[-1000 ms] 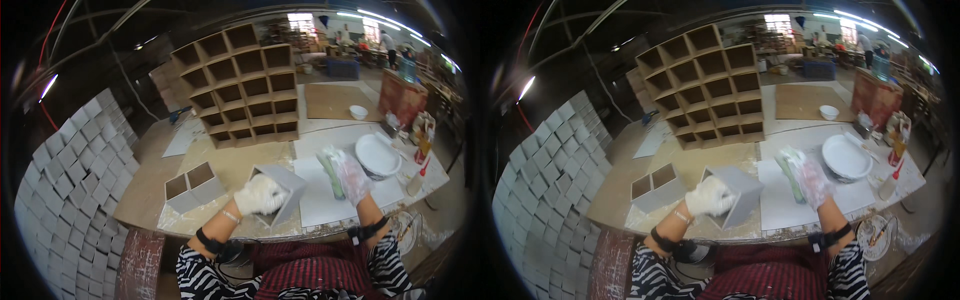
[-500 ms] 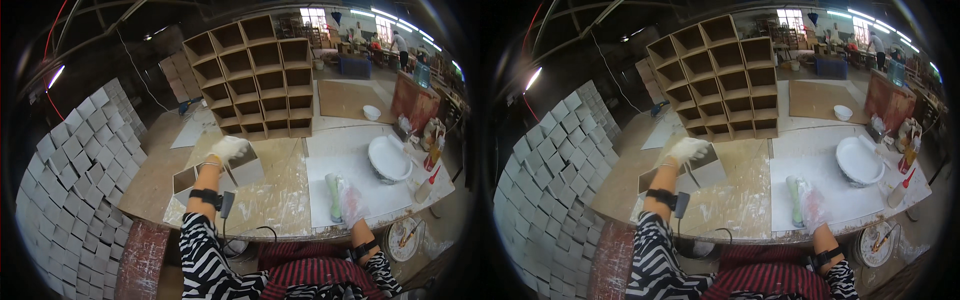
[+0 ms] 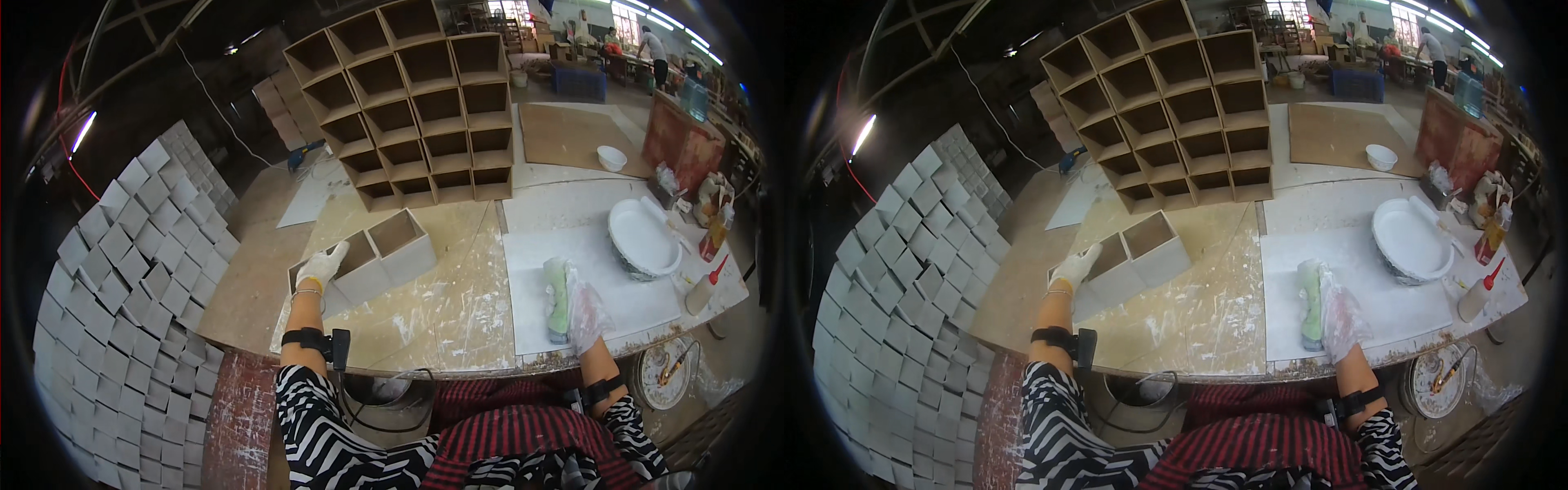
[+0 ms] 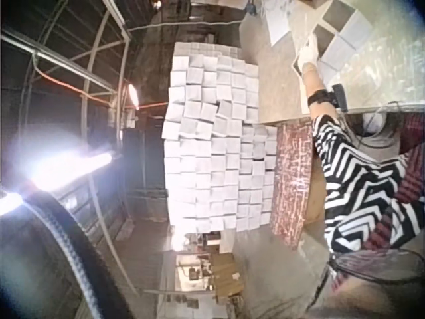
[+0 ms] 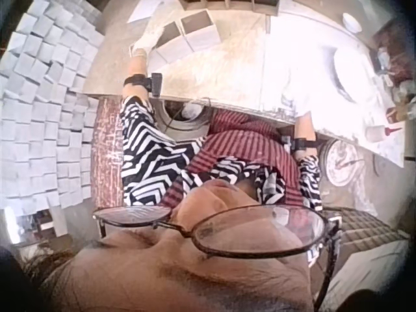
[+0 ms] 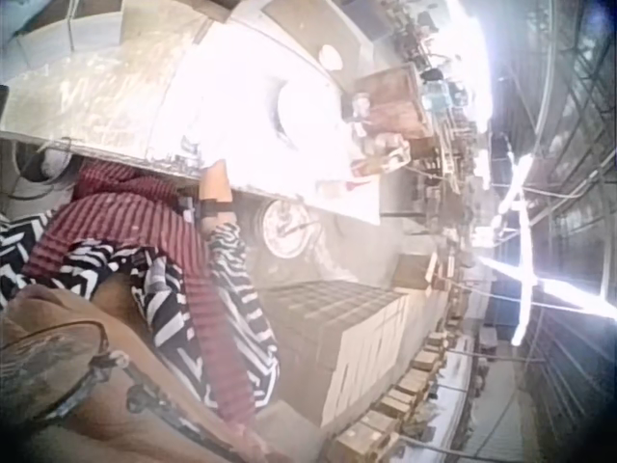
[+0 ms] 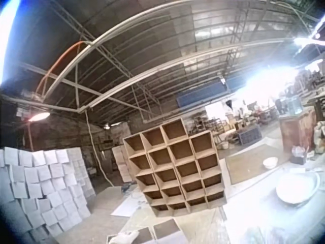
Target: The person wipes the surfaces of small wooden boxes with a cloth while wearing gloves. They repeatedly turn the boxes to clean different sides and place them on the table after wiping.
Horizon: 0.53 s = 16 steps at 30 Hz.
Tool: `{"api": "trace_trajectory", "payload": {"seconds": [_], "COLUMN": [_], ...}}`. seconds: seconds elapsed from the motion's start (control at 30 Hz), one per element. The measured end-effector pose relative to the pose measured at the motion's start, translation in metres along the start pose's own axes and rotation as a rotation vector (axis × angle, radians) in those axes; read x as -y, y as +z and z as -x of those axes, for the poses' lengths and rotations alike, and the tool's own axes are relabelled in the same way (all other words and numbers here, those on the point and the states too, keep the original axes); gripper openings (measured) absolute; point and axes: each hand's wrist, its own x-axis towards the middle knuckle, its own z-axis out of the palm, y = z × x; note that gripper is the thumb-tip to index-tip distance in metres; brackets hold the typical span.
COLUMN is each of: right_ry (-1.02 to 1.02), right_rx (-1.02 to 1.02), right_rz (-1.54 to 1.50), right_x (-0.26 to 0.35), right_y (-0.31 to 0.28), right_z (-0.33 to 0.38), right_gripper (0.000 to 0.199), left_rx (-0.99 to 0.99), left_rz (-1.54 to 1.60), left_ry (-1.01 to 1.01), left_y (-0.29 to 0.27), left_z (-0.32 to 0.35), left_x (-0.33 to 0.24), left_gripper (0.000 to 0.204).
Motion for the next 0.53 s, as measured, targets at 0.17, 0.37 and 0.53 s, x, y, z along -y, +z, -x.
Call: {"api": "trace_trajectory", "payload": {"seconds": [0.17, 0.37, 0.53], "right_ry": [0.076, 0.006, 0.042], "right_rx": [-0.026, 0.026, 0.260], "right_rz": [-0.128, -0.199, -0.290], "right_x": [0.002, -0.008, -0.014], "right_y": [0.003, -0.003, -0.023], "right_z": [0.005, -0.004, 0.004], "right_gripper": [0.048, 0.047, 0.056], "left_rx": [0.028, -0.077, -0.110], "left_rz": [-0.094, -0.280, -0.292], "left_ry": [-0.056, -0.101, -0.153], "left_y": [0.008, 0.028, 0.022], "left_z": [-0.001, -0.012, 0.005], "left_x": [-0.027, -0.006, -0.034], "left_gripper": [0.094, 0.068, 0.064]}}
